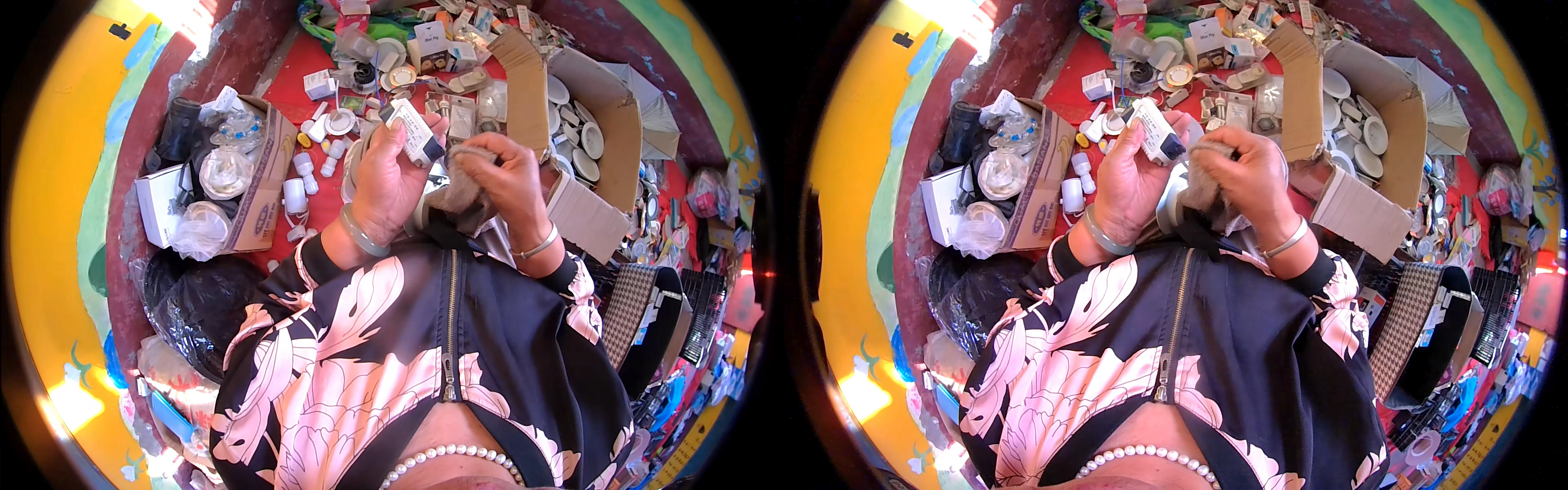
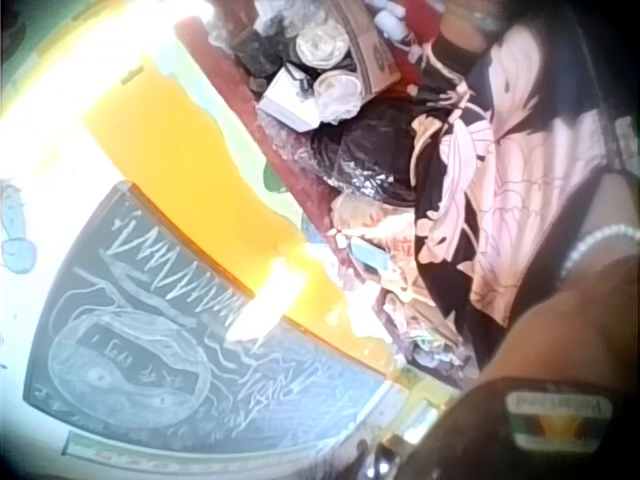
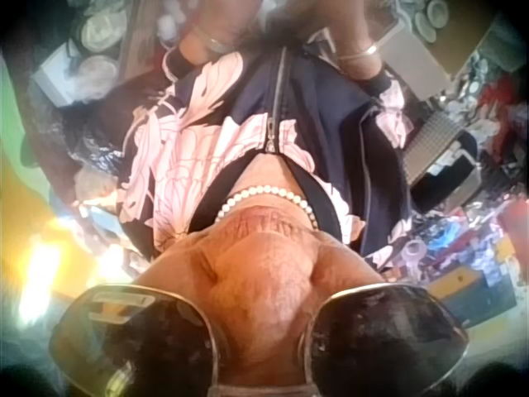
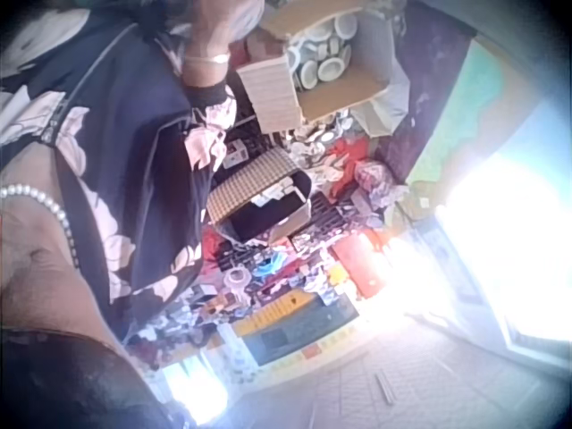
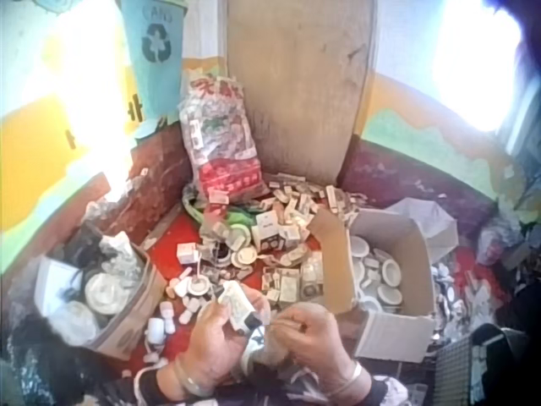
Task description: The person wipes a small recessed light fixture and then its driver module by hand with a cloth while surrounded by many similar electronic items on the floor.
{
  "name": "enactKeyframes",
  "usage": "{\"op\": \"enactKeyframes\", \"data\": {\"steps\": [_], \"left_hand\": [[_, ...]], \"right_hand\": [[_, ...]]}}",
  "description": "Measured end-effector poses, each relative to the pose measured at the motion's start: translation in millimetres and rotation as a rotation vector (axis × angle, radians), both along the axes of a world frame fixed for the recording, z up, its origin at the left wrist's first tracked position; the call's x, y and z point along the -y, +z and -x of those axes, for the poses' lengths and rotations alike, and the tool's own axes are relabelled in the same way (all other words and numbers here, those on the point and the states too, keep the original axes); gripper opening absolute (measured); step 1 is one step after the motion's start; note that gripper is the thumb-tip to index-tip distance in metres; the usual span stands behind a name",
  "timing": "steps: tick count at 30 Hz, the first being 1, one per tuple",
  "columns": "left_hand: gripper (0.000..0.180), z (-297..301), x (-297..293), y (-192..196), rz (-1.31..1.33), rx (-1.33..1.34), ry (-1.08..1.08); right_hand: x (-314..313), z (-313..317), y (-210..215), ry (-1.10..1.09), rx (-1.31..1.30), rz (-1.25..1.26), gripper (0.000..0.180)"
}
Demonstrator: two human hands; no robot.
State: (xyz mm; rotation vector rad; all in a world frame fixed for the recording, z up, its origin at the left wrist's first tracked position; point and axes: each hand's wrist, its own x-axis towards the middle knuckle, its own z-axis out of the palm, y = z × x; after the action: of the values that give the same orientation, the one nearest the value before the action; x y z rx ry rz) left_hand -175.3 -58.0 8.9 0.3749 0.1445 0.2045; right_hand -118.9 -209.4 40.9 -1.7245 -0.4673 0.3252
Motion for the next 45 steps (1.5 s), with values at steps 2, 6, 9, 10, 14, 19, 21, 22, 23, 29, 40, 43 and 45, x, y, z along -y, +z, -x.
{"op": "enactKeyframes", "data": {"steps": [2,6,9,10,14,19,21,22,23,29,40,43,45], "left_hand": [[0.027,1,2,5,-0.054,0.009,0.002],[0.03,4,6,11,-0.407,0.088,0.05],[0.035,4,3,9,-0.401,0.133,-0.031],[0.036,5,1,6,-0.332,0.134,-0.09],[0.036,1,-6,-2,0.022,0.066,-0.143],[0.032,-3,-20,-15,0.285,0.033,-0.081],[0.03,-3,-21,-16,0.259,0.014,-0.112],[0.03,-3,-21,-21,0.279,0.017,-0.131],[0.031,-4,-21,-24,0.3,0.02,-0.155],[0.032,-9,-8,-23,0.173,0.023,-0.157],[0.042,4,-6,-13,0.164,0.247,-0.36],[0.04,2,-4,-6,0.019,0.253,-0.361],[0.039,4,0,-2,-0.047,0.25,-0.356]], "right_hand": [[-5,5,2,0.014,0.103,0.04,0.013],[-3,4,1,0.036,0.045,0.07,0.014],[0,2,-4,-0.021,-0.227,-0.133,0.013],[2,0,-5,-0.05,-0.35,-0.236,0.012],[28,-30,-3,-0.079,-0.476,-0.574,0.009],[68,-47,13,-0.062,-0.284,-0.928,0.023],[68,-46,25,-0.07,-0.216,-0.95,0.024],[66,-45,27,-0.066,-0.206,-0.935,0.025],[64,-43,30,-0.065,-0.194,-0.919,0.026],[-7,-5,33,-0.01,-0.065,-0.714,0.036],[-18,19,-12,0.239,0.876,-0.004,0.05],[-24,23,-11,0.182,0.808,-0.142,0.049],[-24,24,-9,0.148,0.744,-0.204,0.049]]}}
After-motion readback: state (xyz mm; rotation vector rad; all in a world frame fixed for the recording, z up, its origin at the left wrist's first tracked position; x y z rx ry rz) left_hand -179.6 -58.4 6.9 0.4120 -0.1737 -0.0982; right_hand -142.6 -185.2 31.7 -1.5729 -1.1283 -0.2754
